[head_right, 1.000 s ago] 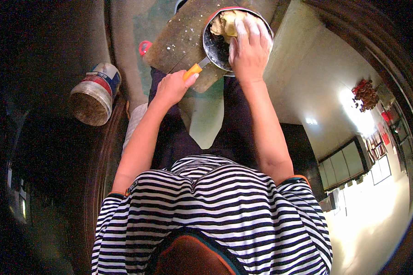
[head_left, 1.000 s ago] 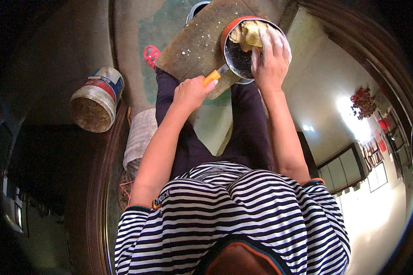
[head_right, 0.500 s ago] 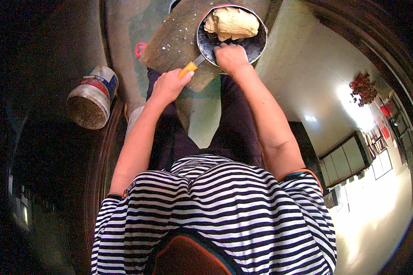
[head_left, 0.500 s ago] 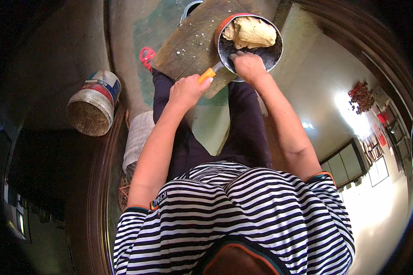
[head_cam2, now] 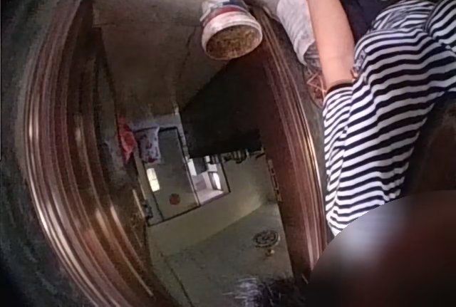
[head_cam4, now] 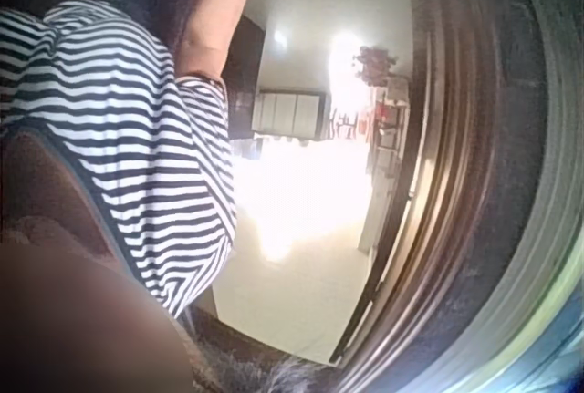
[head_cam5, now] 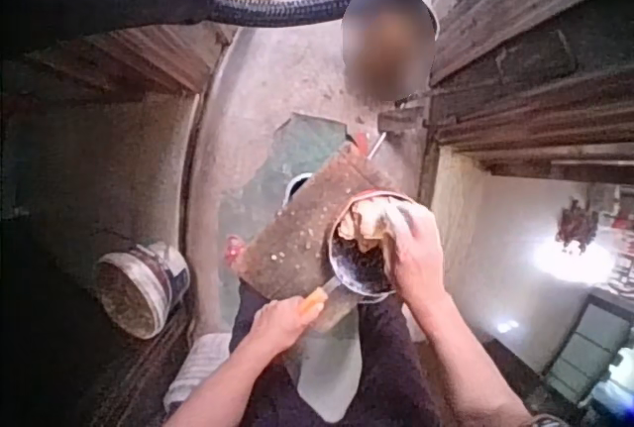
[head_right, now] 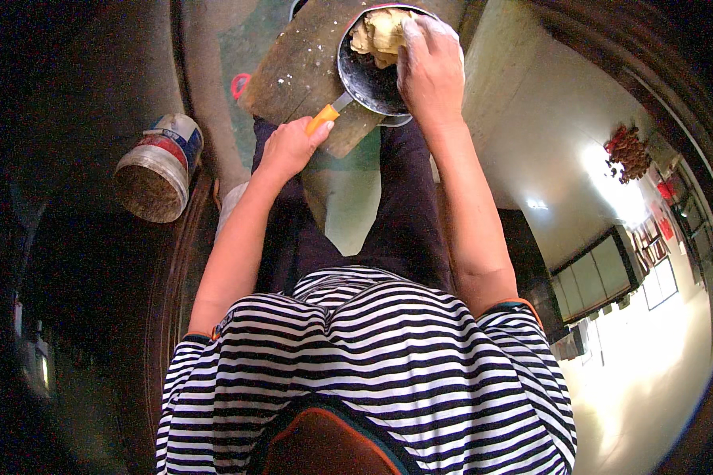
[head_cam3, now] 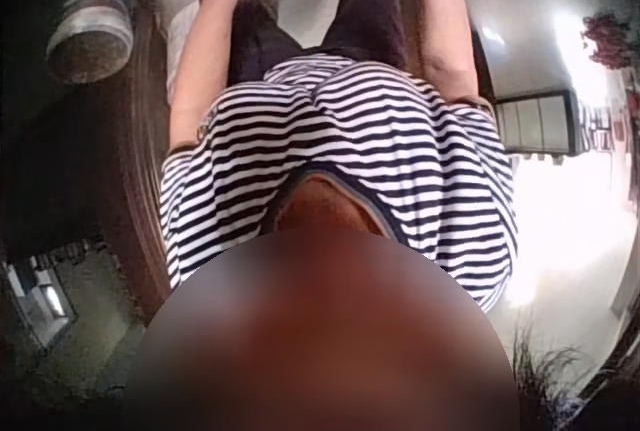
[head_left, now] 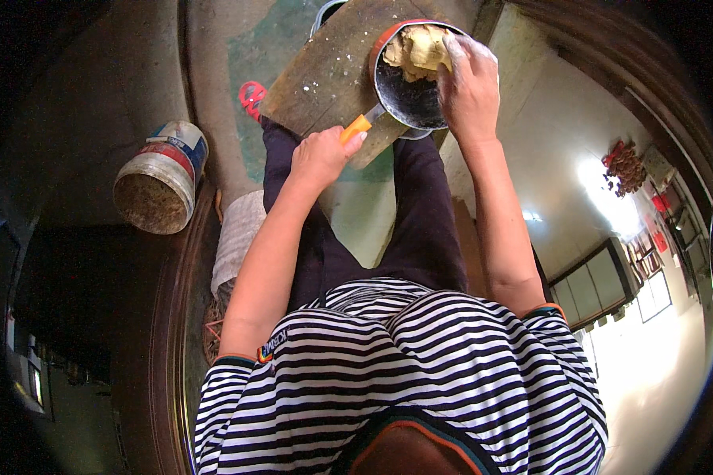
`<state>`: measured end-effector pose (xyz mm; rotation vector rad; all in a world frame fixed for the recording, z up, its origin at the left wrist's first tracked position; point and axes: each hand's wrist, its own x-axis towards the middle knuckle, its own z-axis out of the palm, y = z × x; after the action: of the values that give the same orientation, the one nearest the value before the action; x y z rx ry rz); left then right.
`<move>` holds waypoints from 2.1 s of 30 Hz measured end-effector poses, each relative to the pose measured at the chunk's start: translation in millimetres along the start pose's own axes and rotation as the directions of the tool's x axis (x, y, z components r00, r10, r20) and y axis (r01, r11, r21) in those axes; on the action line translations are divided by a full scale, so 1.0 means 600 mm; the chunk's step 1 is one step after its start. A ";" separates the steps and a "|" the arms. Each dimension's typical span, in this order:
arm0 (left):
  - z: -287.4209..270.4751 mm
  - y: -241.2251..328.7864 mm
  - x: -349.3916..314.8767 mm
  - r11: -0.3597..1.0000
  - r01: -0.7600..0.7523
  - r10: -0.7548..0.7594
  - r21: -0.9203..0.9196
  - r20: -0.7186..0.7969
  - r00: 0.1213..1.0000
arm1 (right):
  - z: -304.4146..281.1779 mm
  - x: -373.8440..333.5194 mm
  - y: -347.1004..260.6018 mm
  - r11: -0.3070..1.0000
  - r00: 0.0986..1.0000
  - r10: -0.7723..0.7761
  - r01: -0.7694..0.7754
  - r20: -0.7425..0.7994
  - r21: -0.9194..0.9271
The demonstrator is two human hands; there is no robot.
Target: The person kneads a large mass of dough inside a small orange pot using both hands. They repeatedly press, fold, and turn the dough while holding the pot steady with the left hand. The task continues throughout the clip without visible completion.
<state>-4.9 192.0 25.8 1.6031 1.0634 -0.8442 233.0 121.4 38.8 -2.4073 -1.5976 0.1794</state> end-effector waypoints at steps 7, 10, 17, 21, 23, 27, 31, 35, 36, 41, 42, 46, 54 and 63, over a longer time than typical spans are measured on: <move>0.000 0.004 -0.003 1.000 0.006 -0.006 0.006 -0.002 1.000 | 0.021 -0.050 0.004 0.999 1.000 0.020 -0.020 0.005 -0.034; 0.001 0.002 -0.006 1.000 0.021 -0.022 -0.012 -0.014 1.000 | -0.005 -0.081 -0.011 0.996 0.996 0.085 -0.085 0.034 -0.006; -0.002 0.007 -0.005 1.000 -0.018 0.018 0.007 -0.011 1.000 | 0.065 -0.009 0.023 0.997 0.998 0.032 -0.028 -0.048 0.074; 0.006 0.001 -0.004 1.000 -0.003 0.003 0.003 -0.004 1.000 | 0.066 0.005 -0.002 0.998 0.994 0.068 -0.068 0.087 -0.003; 0.004 0.001 -0.002 1.000 0.006 -0.006 0.008 0.007 1.000 | 0.062 0.007 -0.016 0.997 0.979 0.041 -0.028 0.198 -0.065; -0.004 0.005 0.001 1.000 0.000 -0.001 0.021 0.028 1.000 | 0.085 0.001 -0.018 0.996 1.000 -0.020 0.018 -0.024 -0.086; -0.005 0.005 0.000 1.000 0.010 -0.010 0.001 0.045 0.999 | 0.117 -0.014 -0.020 0.997 0.991 -0.058 0.064 0.121 -0.041; -0.007 0.006 0.000 0.999 0.024 -0.021 -0.043 0.072 0.997 | 0.140 -0.002 -0.027 0.996 0.983 -0.010 0.027 0.182 -0.089; -0.007 0.007 0.000 0.998 0.029 -0.026 -0.047 0.080 0.996 | 0.142 0.001 -0.027 0.995 0.976 -0.001 0.023 0.220 -0.094; -0.005 0.003 -0.001 0.998 0.009 -0.005 -0.062 0.078 0.997 | 0.150 0.012 -0.023 0.994 0.949 0.013 0.024 0.316 -0.111; -0.004 0.003 0.000 0.998 -0.003 0.007 -0.057 0.068 0.998 | 0.151 0.013 -0.020 0.993 0.953 0.001 0.035 0.302 -0.112; -0.003 0.003 0.003 1.000 -0.027 0.027 -0.006 0.059 0.998 | 0.158 0.018 -0.012 0.991 0.975 -0.030 0.057 0.220 -0.118; -0.003 0.012 -0.014 0.999 0.017 -0.017 0.039 0.005 1.000 | 0.098 0.048 -0.005 0.996 0.829 -0.049 0.083 0.557 -0.035; -0.018 0.018 -0.021 0.995 0.018 -0.015 0.102 -0.029 0.999 | 0.012 -0.017 -0.014 0.972 0.949 -0.069 -0.005 0.307 0.234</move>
<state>0.8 198.1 43.6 1.6986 1.0696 -0.9023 220.0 116.0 33.8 -2.2536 -1.6337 0.7344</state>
